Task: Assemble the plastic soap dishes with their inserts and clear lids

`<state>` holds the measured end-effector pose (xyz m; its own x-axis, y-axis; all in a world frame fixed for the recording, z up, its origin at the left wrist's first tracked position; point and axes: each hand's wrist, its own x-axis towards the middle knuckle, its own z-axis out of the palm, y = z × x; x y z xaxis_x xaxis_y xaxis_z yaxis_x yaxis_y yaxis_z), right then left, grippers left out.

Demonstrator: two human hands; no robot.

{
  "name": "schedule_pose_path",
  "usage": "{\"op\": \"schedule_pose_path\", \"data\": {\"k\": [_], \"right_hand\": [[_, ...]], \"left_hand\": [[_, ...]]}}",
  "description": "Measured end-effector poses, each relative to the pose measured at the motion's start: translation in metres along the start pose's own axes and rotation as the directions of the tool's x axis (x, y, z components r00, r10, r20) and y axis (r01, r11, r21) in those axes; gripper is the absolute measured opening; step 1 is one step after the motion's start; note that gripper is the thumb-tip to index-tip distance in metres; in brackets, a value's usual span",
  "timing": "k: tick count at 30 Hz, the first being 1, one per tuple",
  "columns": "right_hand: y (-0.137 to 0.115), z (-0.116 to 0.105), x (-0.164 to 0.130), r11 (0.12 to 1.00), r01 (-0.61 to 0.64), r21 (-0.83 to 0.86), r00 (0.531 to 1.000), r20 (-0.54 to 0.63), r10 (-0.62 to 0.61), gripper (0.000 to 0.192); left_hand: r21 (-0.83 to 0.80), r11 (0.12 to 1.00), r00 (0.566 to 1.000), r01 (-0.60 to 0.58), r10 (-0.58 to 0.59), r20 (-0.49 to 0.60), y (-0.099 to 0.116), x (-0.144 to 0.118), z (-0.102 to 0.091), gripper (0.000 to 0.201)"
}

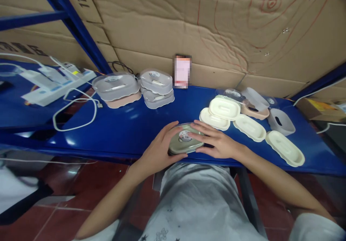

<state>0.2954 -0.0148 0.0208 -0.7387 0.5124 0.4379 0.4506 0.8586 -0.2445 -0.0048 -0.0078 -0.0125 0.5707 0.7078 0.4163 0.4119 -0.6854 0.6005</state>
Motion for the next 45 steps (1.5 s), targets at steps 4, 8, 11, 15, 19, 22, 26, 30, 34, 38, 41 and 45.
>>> {"op": "schedule_pose_path", "data": {"k": [4, 8, 11, 15, 19, 22, 26, 30, 34, 38, 41, 45], "right_hand": [[-0.001, -0.004, -0.002, 0.999, -0.034, 0.035, 0.999, -0.023, 0.035, 0.079], [-0.003, -0.011, -0.004, 0.99, -0.095, 0.108, 0.994, -0.05, 0.101, 0.074], [-0.013, -0.027, -0.019, 0.975, -0.198, 0.105, 0.973, -0.099, 0.209, 0.071], [-0.03, -0.048, -0.077, 0.866, -0.481, -0.139, 0.825, -0.405, 0.393, 0.067], [-0.019, -0.055, -0.151, 0.581, -0.786, -0.211, 0.553, -0.66, 0.509, 0.054], [0.003, -0.057, -0.181, 0.535, -0.8, -0.271, 0.584, -0.557, 0.59, 0.053], [0.007, -0.054, -0.159, 0.521, -0.784, -0.337, 0.612, -0.553, 0.565, 0.059], [-0.027, -0.027, -0.086, 0.768, -0.58, -0.272, 0.796, -0.393, 0.461, 0.069], [-0.048, 0.011, -0.023, 0.953, -0.266, -0.144, 0.964, -0.042, 0.262, 0.065], [-0.043, 0.018, -0.01, 0.973, -0.228, -0.045, 0.966, -0.137, 0.22, 0.045], [-0.039, 0.004, -0.022, 0.959, -0.283, -0.012, 0.939, -0.208, 0.274, 0.045], [-0.026, -0.03, -0.038, 0.929, -0.346, -0.13, 0.914, -0.27, 0.303, 0.043]], "left_hand": [[-0.042, 0.999, 1.0, 0.01, -0.011, -0.016, -0.002, 0.0, 0.002, 0.097], [-0.036, 0.999, 1.0, 0.007, -0.006, 0.015, -0.004, -0.001, 0.002, 0.098], [-0.015, 1.0, 0.999, 0.001, 0.0, 0.04, -0.004, -0.001, 0.0, 0.097], [0.036, 0.999, 0.996, -0.012, 0.009, 0.09, 0.0, 0.001, -0.004, 0.077], [0.078, 0.992, 0.988, -0.096, 0.086, 0.125, 0.004, 0.004, -0.006, 0.041], [0.094, 0.988, 0.987, -0.119, 0.107, 0.119, 0.005, 0.004, -0.008, 0.042], [0.098, 0.985, 0.987, -0.141, 0.132, 0.095, 0.005, 0.003, -0.01, 0.038], [0.092, 0.984, 0.987, -0.149, 0.142, 0.078, 0.003, 0.001, -0.009, 0.035], [0.084, 0.984, 0.984, -0.159, 0.151, 0.092, 0.002, 0.0, -0.008, 0.043], [0.067, 0.996, 0.997, -0.055, 0.051, 0.062, 0.0, -0.001, -0.004, 0.079], [0.092, 0.996, 0.996, -0.021, 0.012, 0.091, -0.001, -0.001, -0.002, 0.085], [0.13, 0.99, 0.99, -0.048, 0.029, 0.14, -0.001, 0.0, -0.002, 0.079]]}}
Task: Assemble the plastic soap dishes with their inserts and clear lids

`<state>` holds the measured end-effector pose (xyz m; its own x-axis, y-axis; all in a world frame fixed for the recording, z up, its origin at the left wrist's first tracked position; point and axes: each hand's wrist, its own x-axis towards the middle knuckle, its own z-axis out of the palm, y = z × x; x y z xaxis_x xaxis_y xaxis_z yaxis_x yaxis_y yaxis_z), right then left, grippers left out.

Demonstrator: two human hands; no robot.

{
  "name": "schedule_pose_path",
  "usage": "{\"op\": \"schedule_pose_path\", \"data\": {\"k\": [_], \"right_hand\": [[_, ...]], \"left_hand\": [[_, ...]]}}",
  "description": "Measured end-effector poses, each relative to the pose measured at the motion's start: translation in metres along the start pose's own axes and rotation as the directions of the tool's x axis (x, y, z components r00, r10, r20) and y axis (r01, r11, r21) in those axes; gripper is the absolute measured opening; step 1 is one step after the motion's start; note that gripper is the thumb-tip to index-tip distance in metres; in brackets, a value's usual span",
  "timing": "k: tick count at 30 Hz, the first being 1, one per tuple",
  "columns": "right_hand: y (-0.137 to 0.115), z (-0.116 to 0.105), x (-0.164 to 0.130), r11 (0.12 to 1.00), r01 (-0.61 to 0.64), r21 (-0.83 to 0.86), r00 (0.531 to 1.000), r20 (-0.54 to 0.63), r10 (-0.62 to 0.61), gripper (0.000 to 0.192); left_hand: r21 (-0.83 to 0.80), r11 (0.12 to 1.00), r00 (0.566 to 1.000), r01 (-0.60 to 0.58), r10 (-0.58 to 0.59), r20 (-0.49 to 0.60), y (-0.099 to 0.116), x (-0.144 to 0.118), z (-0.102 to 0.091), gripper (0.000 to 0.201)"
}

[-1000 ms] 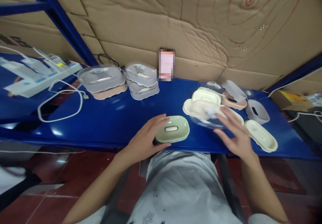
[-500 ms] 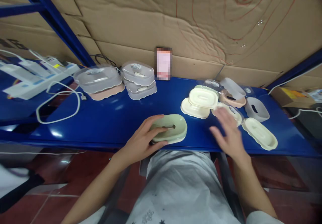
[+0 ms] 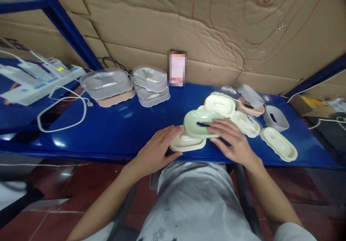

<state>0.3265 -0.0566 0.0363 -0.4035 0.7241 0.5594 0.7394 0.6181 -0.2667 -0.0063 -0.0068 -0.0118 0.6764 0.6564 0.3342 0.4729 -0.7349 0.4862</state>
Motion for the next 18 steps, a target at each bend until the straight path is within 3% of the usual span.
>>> {"op": "schedule_pose_path", "data": {"k": [4, 7, 10, 14, 16, 18], "right_hand": [[0.064, -0.034, 0.022, 0.958, -0.123, -0.258, 0.991, -0.082, 0.105, 0.033], [0.125, -0.051, 0.043, 0.923, -0.156, -0.352, 0.987, -0.076, 0.138, 0.044], [0.162, -0.059, 0.053, 0.895, -0.205, -0.395, 0.976, -0.152, 0.157, 0.056], [0.157, -0.055, 0.049, 0.89, -0.265, -0.371, 0.94, -0.304, 0.154, 0.054], [0.139, -0.049, 0.047, 0.916, -0.231, -0.328, 0.946, -0.298, 0.132, 0.051], [0.117, -0.041, 0.047, 0.949, -0.141, -0.281, 0.972, -0.22, 0.079, 0.05]], "left_hand": [[0.027, 0.998, 0.998, -0.051, 0.05, 0.029, -0.001, 0.001, -0.001, 0.059], [0.035, 0.995, 0.995, -0.092, 0.091, 0.03, -0.003, 0.0, 0.0, 0.048], [0.007, 0.995, 0.995, -0.096, 0.097, -0.038, -0.001, 0.001, -0.002, 0.04], [-0.032, 0.992, 0.984, -0.126, 0.121, -0.128, 0.007, 0.025, -0.015, 0.032], [-0.021, 0.988, 0.975, -0.154, 0.148, -0.165, 0.01, 0.053, -0.021, 0.031], [-0.021, 0.98, 0.963, -0.196, 0.188, -0.194, 0.011, 0.09, -0.022, 0.032]]}}
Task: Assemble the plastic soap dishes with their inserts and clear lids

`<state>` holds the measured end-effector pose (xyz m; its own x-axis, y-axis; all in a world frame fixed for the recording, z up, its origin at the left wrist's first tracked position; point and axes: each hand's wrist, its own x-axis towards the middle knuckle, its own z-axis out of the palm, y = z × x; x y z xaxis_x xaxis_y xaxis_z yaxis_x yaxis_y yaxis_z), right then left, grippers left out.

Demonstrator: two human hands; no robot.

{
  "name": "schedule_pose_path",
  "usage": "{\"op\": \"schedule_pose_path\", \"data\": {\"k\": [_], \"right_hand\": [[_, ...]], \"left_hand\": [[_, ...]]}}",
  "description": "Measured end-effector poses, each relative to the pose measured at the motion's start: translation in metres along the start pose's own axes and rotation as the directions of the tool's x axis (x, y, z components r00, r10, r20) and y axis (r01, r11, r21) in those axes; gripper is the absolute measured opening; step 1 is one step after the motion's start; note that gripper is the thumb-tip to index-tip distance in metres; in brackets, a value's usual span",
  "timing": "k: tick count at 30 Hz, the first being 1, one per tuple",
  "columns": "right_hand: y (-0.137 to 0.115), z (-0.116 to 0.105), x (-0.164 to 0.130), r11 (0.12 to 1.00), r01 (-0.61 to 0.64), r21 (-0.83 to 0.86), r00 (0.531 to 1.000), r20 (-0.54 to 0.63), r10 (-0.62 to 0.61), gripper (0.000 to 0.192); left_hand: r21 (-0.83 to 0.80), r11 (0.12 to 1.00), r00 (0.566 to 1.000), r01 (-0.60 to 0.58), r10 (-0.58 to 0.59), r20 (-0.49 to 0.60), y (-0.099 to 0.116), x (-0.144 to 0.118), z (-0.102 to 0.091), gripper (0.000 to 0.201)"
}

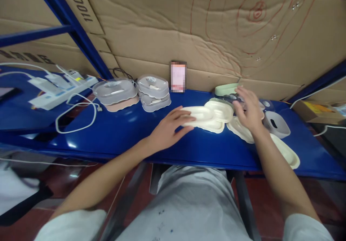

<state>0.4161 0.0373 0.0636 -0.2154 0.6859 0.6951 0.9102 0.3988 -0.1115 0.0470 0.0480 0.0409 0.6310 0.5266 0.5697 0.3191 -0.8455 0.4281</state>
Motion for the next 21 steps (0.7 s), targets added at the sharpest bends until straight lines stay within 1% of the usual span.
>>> {"op": "schedule_pose_path", "data": {"k": [2, 4, 5, 7, 9, 10, 12, 13, 15, 17, 18, 19, 21], "right_hand": [[-0.021, 0.003, -0.003, 0.991, 0.099, 0.09, 0.99, 0.087, -0.107, 0.046], [-0.036, 0.007, -0.004, 0.972, 0.164, 0.166, 0.972, 0.141, -0.188, 0.041], [-0.041, 0.009, -0.005, 0.965, 0.18, 0.189, 0.968, 0.142, -0.208, 0.039], [-0.042, 0.013, -0.006, 0.958, 0.201, 0.206, 0.967, 0.116, -0.228, 0.033], [-0.036, 0.012, -0.005, 0.961, 0.207, 0.183, 0.969, 0.095, -0.227, 0.027], [-0.029, 0.01, -0.005, 0.97, 0.194, 0.149, 0.975, 0.081, -0.207, 0.025], [-0.011, 0.002, -0.004, 0.991, 0.12, 0.058, 0.992, 0.027, -0.122, 0.026], [0.0, -0.002, -0.004, 0.998, 0.063, 0.014, 0.998, -0.016, -0.063, 0.028], [0.025, -0.008, -0.005, 0.996, -0.074, -0.053, 0.993, -0.097, 0.068, 0.034], [0.049, -0.008, -0.007, 0.97, -0.213, -0.12, 0.972, -0.129, 0.197, 0.035], [0.059, -0.005, -0.009, 0.953, -0.264, -0.151, 0.961, -0.127, 0.246, 0.036], [0.068, -0.001, -0.011, 0.937, -0.301, -0.179, 0.952, -0.118, 0.283, 0.038], [0.079, 0.007, -0.014, 0.918, -0.327, -0.225, 0.945, -0.089, 0.315, 0.049]], "left_hand": [[-0.041, 0.997, 0.997, -0.071, 0.07, -0.025, -0.01, 0.032, 0.013, 0.031], [-0.079, 0.988, 0.989, -0.135, 0.13, -0.068, -0.019, 0.054, 0.029, 0.029], [-0.092, 0.985, 0.987, -0.148, 0.14, -0.085, -0.023, 0.06, 0.037, 0.029], [-0.091, 0.984, 0.985, -0.155, 0.147, -0.091, -0.027, 0.064, 0.049, 0.032], [-0.045, 0.99, 0.99, -0.132, 0.129, -0.058, -0.031, 0.062, 0.049, 0.04], [-0.003, 0.993, 0.992, -0.116, 0.116, -0.041, -0.034, 0.061, 0.043, 0.046], [0.124, 0.99, 0.996, -0.071, 0.077, -0.044, -0.044, 0.059, 0.019, 0.056], [0.201, 0.979, 0.996, -0.041, 0.056, -0.07, -0.051, 0.058, 0.001, 0.057], [0.351, 0.935, 0.987, 0.059, -0.003, -0.16, -0.068, 0.054, -0.036, 0.047], [0.41, 0.887, 0.957, 0.211, -0.102, -0.273, -0.085, 0.047, -0.069, 0.05], [0.426, 0.868, 0.949, 0.256, -0.14, -0.283, -0.093, 0.043, -0.081, 0.053], [0.439, 0.852, 0.946, 0.287, -0.181, -0.268, -0.099, 0.039, -0.088, 0.057], [0.475, 0.823, 0.95, 0.312, -0.268, -0.161, -0.109, 0.032, -0.091, 0.067]]}}
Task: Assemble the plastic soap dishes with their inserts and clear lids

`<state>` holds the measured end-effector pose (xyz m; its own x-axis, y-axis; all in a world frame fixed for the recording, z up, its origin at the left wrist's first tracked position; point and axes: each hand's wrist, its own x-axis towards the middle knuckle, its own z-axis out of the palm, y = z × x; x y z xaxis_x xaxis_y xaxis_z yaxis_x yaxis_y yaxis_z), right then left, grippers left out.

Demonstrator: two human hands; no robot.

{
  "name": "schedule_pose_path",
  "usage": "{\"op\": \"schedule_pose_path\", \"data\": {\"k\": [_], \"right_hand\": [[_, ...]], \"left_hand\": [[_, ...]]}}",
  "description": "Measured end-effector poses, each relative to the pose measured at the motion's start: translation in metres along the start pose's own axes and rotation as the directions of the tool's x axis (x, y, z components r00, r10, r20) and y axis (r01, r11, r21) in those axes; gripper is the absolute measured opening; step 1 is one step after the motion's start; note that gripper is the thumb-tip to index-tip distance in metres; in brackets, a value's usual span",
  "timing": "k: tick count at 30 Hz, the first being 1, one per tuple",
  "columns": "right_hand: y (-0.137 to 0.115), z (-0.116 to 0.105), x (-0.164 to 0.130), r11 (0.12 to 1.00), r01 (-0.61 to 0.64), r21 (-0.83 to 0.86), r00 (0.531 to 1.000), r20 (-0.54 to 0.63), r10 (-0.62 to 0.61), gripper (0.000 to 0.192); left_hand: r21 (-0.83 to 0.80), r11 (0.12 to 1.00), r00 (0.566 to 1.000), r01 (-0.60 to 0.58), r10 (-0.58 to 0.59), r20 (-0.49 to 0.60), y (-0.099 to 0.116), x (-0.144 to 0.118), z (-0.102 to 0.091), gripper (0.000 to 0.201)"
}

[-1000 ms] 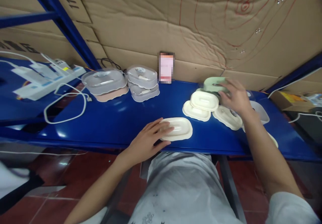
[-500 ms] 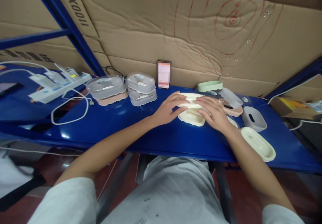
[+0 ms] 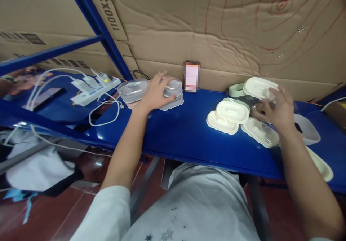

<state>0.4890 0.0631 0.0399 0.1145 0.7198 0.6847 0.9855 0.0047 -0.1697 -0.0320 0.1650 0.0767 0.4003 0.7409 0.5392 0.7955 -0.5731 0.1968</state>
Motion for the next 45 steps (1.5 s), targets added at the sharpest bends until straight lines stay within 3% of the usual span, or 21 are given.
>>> {"op": "schedule_pose_path", "data": {"k": [2, 4, 8, 11, 14, 18, 21, 23, 28, 31, 34, 38, 45], "right_hand": [[0.002, 0.006, -0.002, 0.999, 0.012, -0.046, 1.0, 0.021, -0.011, 0.059], [-0.002, 0.008, -0.006, 0.996, 0.049, -0.069, 0.998, 0.033, -0.046, 0.061], [-0.024, 0.007, -0.013, 0.989, 0.144, -0.027, 0.988, 0.055, -0.143, 0.06], [-0.048, 0.006, -0.019, 0.967, 0.253, 0.042, 0.963, 0.086, -0.256, 0.056], [-0.076, 0.003, -0.027, 0.919, 0.382, 0.1, 0.912, 0.12, -0.392, 0.05], [-0.111, -0.002, -0.038, 0.827, 0.537, 0.169, 0.806, 0.186, -0.562, 0.046], [-0.12, 0.0, -0.043, 0.77, 0.597, 0.225, 0.737, 0.226, -0.637, 0.043], [-0.116, 0.003, -0.042, 0.755, 0.613, 0.233, 0.719, 0.231, -0.655, 0.041], [-0.104, 0.0, -0.032, 0.749, 0.636, 0.185, 0.736, 0.147, -0.661, 0.035], [-0.124, -0.003, -0.031, 0.719, 0.656, 0.231, 0.708, 0.142, -0.692, 0.037], [-0.161, 0.003, -0.038, 0.714, 0.627, 0.312, 0.704, 0.166, -0.69, 0.054], [-0.195, 0.018, -0.058, 0.714, 0.592, 0.375, 0.715, 0.166, -0.679, 0.067], [-0.193, 0.025, -0.072, 0.658, 0.58, 0.481, 0.617, 0.269, -0.74, 0.029]], "left_hand": [[0.056, 0.998, 0.989, 0.002, -0.01, 0.145, -0.002, -0.003, 0.008, 0.077], [0.096, 0.995, 0.978, 0.002, -0.022, 0.208, 0.002, -0.003, 0.016, 0.079], [0.126, 0.992, 0.991, -0.017, 0.0, 0.131, 0.01, -0.002, 0.023, 0.059], [0.136, 0.984, 0.991, -0.112, 0.101, 0.087, 0.019, -0.003, 0.026, 0.05], [0.134, 0.957, 0.965, -0.258, 0.246, 0.095, 0.04, -0.006, 0.033, 0.046], [0.136, 0.871, 0.875, -0.473, 0.445, 0.191, 0.078, -0.014, 0.046, 0.041], [0.096, 0.843, 0.834, -0.529, 0.495, 0.243, 0.096, -0.02, 0.05, 0.045], [0.012, 0.861, 0.832, -0.508, 0.488, 0.265, 0.097, -0.024, 0.049, 0.051], [-0.204, 0.902, 0.857, -0.38, 0.426, 0.29, 0.076, -0.023, 0.044, 0.068], [-0.301, 0.913, 0.858, -0.275, 0.375, 0.351, 0.066, -0.018, 0.045, 0.076], [-0.39, 0.907, 0.891, -0.16, 0.303, 0.337, 0.063, -0.013, 0.048, 0.064], [-0.374, 0.924, 0.921, -0.075, 0.208, 0.33, 0.065, -0.013, 0.058, 0.056], [-0.228, 0.971, 0.949, 0.067, 0.008, 0.314, 0.078, -0.011, 0.076, 0.062]]}}
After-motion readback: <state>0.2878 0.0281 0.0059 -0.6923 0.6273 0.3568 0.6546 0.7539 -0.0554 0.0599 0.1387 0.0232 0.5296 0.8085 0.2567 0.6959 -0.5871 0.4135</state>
